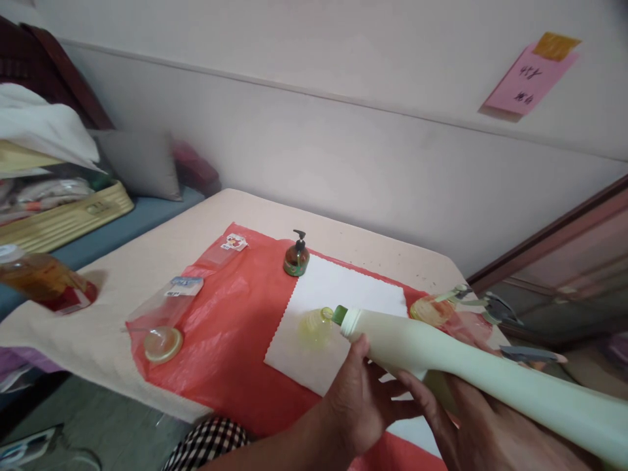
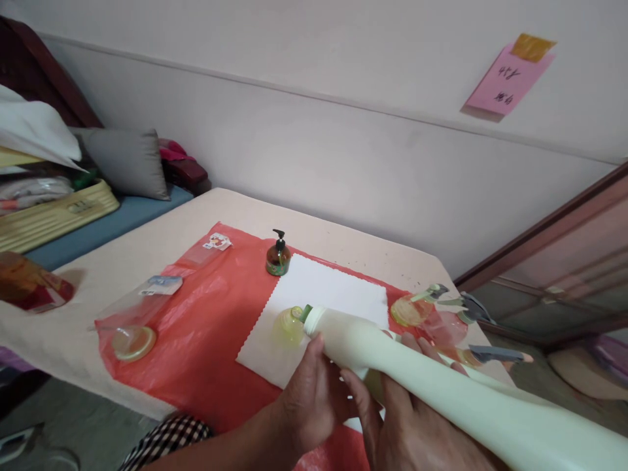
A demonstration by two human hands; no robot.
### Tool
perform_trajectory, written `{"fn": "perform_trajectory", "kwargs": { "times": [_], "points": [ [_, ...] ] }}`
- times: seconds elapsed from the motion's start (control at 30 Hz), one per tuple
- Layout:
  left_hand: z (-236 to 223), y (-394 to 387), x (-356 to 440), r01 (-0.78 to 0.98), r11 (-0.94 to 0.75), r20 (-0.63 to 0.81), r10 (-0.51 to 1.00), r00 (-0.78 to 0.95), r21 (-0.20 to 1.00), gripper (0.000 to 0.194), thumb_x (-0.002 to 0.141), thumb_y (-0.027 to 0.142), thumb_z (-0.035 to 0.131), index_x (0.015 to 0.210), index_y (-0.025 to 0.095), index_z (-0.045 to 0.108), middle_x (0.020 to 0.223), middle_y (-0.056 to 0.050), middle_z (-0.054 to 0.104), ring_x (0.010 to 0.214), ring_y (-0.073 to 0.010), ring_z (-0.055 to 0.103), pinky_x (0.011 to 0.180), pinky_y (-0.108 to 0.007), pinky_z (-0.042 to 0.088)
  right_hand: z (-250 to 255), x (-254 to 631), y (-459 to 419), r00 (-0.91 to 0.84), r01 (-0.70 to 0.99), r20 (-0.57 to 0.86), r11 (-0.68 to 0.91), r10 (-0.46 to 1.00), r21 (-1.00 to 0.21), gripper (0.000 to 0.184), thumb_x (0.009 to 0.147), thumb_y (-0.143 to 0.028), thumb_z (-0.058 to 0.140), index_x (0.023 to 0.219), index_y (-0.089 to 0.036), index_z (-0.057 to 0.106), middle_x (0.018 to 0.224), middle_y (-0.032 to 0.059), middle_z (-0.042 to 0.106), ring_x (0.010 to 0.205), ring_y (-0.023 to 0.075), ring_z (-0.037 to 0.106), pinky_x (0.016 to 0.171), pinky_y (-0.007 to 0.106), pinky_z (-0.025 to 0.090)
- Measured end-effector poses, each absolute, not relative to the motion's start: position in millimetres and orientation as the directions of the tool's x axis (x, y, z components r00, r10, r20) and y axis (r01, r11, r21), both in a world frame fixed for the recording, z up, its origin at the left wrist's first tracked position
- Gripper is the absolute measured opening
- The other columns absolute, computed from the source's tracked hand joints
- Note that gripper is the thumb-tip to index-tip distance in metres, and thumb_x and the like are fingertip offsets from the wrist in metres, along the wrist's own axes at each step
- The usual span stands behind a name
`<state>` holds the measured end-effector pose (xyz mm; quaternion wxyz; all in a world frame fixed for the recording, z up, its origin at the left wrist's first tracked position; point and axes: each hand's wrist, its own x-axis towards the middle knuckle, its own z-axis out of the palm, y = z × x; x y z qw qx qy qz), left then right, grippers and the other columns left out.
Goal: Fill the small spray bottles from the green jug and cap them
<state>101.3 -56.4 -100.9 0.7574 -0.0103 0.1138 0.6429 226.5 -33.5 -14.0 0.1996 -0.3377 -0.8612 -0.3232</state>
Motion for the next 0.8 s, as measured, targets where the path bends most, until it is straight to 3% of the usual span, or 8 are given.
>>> {"fn": "perform_trajectory", "kwargs": {
  "times": [0.4,0.63,0.8],
  "points": [
    [-99.5,-57.4,100.9,-0.972,0.178,-0.178,0.973,0.149,0.154,0.062,0.084,0.061,0.067,0.125,0.014,0.067,0.121,-0.014,0.062,0.102,-0.0259,0.06,0.091,-0.047,0.054,-9.9,224.3,-35.0,-0.737,0.67,0.54,0.547,0.407,0.501,0.047,0.101,-0.045,0.046,0.121,-0.01,0.071,0.116,0.0233,0.071,0.119,0.0444,0.064,0.103,0.064,0.05],
    [-100.0,-58.2,101.1,-0.97,0.175,-0.174,0.974,0.145,0.167,0.068,0.083,0.064,0.068,0.128,0.014,0.067,0.126,-0.016,0.062,0.11,-0.0299,0.059,0.094,-0.049,0.053,-11.2,224.1,-39.4,-0.719,0.691,0.573,0.492,0.393,0.529,0.049,0.099,-0.047,0.052,0.123,-0.008,0.068,0.132,0.0276,0.064,0.121,0.0485,0.062,0.098,0.063,0.053],
    [-100.0,-57.6,100.4,-0.969,0.18,-0.162,0.975,0.153,0.167,0.071,0.081,0.065,0.069,0.129,0.012,0.065,0.126,-0.017,0.062,0.111,-0.0311,0.058,0.095,-0.05,0.052,-9.1,222.0,-36.3,-0.745,0.661,0.554,0.527,0.372,0.534,0.048,0.1,-0.043,0.051,0.122,-0.005,0.069,0.122,0.0277,0.069,0.115,0.0471,0.066,0.095,0.063,0.054]
  ]
}}
